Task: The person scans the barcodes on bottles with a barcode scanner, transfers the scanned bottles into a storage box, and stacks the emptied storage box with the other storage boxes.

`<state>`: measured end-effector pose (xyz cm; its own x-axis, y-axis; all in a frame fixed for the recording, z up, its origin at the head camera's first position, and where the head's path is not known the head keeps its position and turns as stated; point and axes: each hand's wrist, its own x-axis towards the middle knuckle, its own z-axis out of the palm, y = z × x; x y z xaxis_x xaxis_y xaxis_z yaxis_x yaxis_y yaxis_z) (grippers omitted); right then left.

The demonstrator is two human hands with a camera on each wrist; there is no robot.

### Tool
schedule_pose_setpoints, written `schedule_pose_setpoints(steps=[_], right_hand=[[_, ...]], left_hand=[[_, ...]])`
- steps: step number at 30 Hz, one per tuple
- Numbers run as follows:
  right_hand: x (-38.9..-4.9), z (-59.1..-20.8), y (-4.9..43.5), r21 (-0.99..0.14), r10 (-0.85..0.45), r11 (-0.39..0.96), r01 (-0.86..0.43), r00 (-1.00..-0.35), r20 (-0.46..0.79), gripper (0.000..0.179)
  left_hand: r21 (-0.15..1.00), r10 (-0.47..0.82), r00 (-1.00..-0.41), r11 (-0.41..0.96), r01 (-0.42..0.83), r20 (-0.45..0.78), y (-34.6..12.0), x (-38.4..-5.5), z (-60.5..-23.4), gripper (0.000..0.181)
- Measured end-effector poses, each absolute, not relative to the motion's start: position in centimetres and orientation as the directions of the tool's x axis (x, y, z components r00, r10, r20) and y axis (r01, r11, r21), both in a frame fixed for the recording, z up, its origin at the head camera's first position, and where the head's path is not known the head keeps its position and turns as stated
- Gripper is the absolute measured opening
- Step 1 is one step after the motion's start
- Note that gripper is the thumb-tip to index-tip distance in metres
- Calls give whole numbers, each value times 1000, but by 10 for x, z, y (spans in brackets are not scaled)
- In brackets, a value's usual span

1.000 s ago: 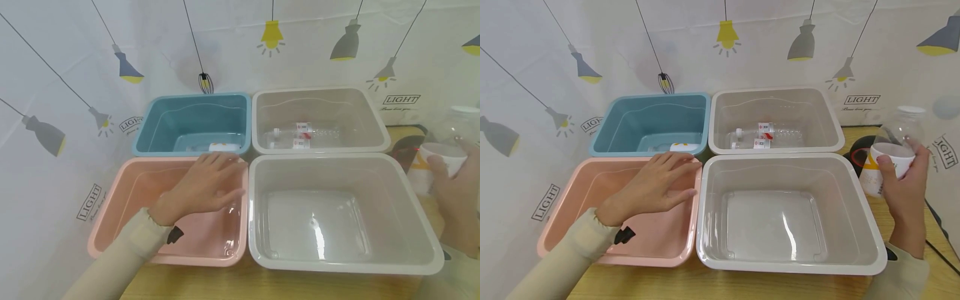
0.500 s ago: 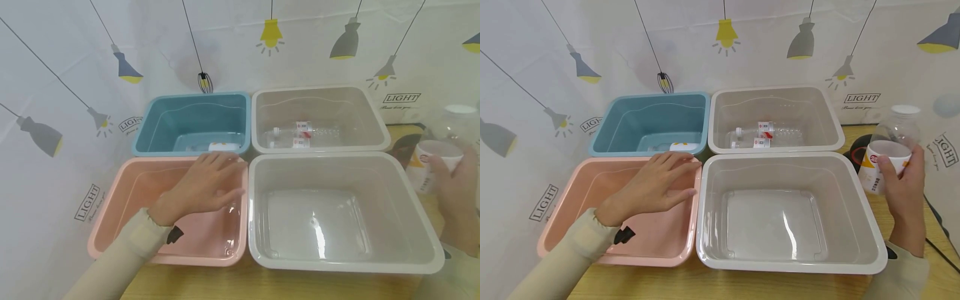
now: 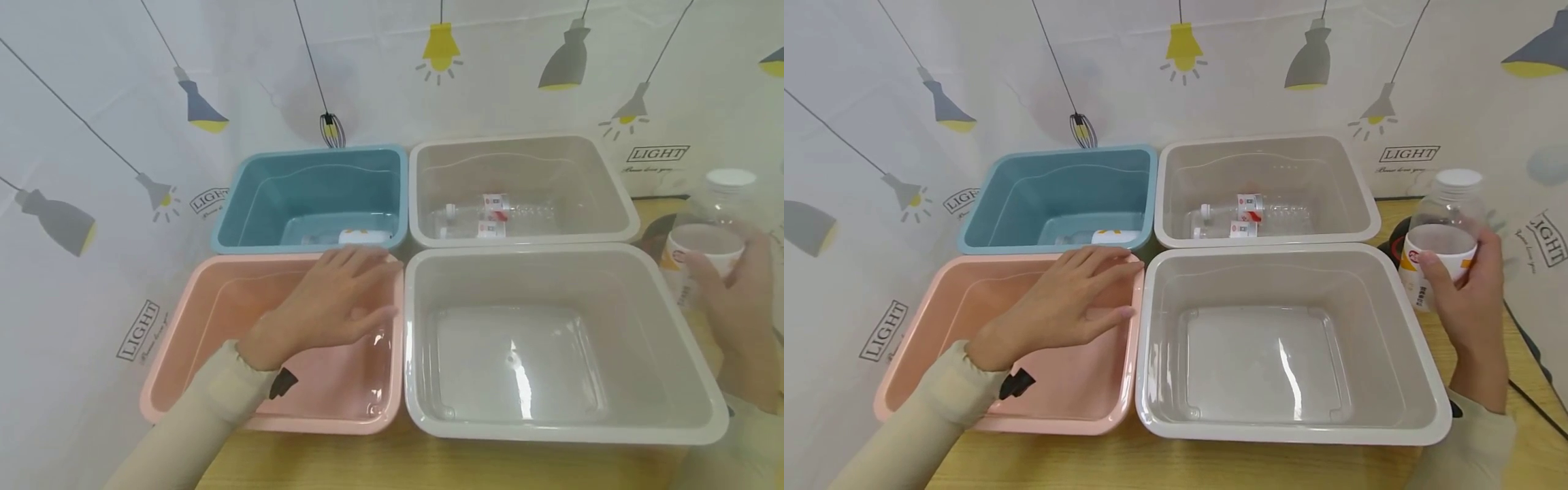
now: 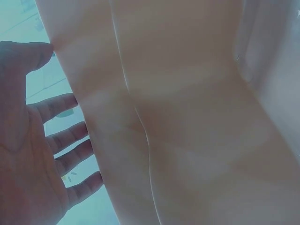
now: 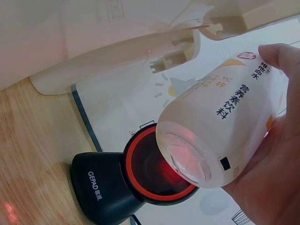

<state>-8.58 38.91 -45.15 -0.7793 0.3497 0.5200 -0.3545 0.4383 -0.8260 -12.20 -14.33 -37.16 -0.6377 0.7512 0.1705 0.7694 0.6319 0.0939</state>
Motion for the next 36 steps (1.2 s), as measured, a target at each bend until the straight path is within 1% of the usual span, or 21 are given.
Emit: schedule_pose_setpoints(steps=[2, 3, 6, 8, 11, 12, 14, 17, 19, 23, 28, 31, 36], right_hand=[[-87, -453, 389, -815, 335, 427, -392, -769, 545, 55], [-88, -454, 388, -827, 345, 413, -381, -775, 529, 55], [-87, -453, 385, -858, 366, 406, -315, -804, 468, 57], [-86, -452, 384, -881, 391, 407, -241, -826, 406, 59], [-86, -453, 385, -884, 410, 427, -189, -831, 375, 60], [-86, -454, 387, -881, 411, 430, -199, -825, 387, 60], [-88, -456, 390, -869, 400, 422, -260, -806, 435, 59], [-89, -458, 393, -830, 350, 413, -375, -776, 525, 58], [-88, -457, 393, -815, 322, 400, -420, -767, 554, 57], [-87, -455, 392, -815, 309, 391, -428, -773, 554, 57], [-89, -456, 392, -805, 311, 392, -444, -760, 571, 57], [-88, -455, 392, -821, 334, 404, -403, -771, 543, 58], [-86, -450, 392, -857, 406, 451, -250, -797, 447, 60]], left_hand=[[100, 750, -639, 632, 768, 168, -143, -122, -371, 60], [101, 750, -640, 632, 768, 167, -143, -122, -371, 60], [106, 749, -643, 635, 765, 160, -143, -121, -372, 60], [106, 749, -644, 635, 765, 157, -143, -121, -372, 60], [98, 751, -641, 634, 767, 159, -143, -121, -372, 60], [95, 752, -638, 632, 769, 164, -143, -121, -373, 60], [89, 754, -634, 629, 772, 172, -143, -122, -373, 60], [90, 754, -633, 628, 773, 175, -143, -122, -372, 60], [95, 752, -637, 631, 770, 171, -143, -121, -372, 60], [99, 750, -640, 633, 768, 168, -143, -120, -371, 60], [99, 751, -637, 630, 770, 173, -143, -121, -371, 59], [100, 751, -638, 631, 769, 172, -143, -121, -371, 59], [100, 749, -641, 634, 767, 166, -143, -120, -370, 59]])
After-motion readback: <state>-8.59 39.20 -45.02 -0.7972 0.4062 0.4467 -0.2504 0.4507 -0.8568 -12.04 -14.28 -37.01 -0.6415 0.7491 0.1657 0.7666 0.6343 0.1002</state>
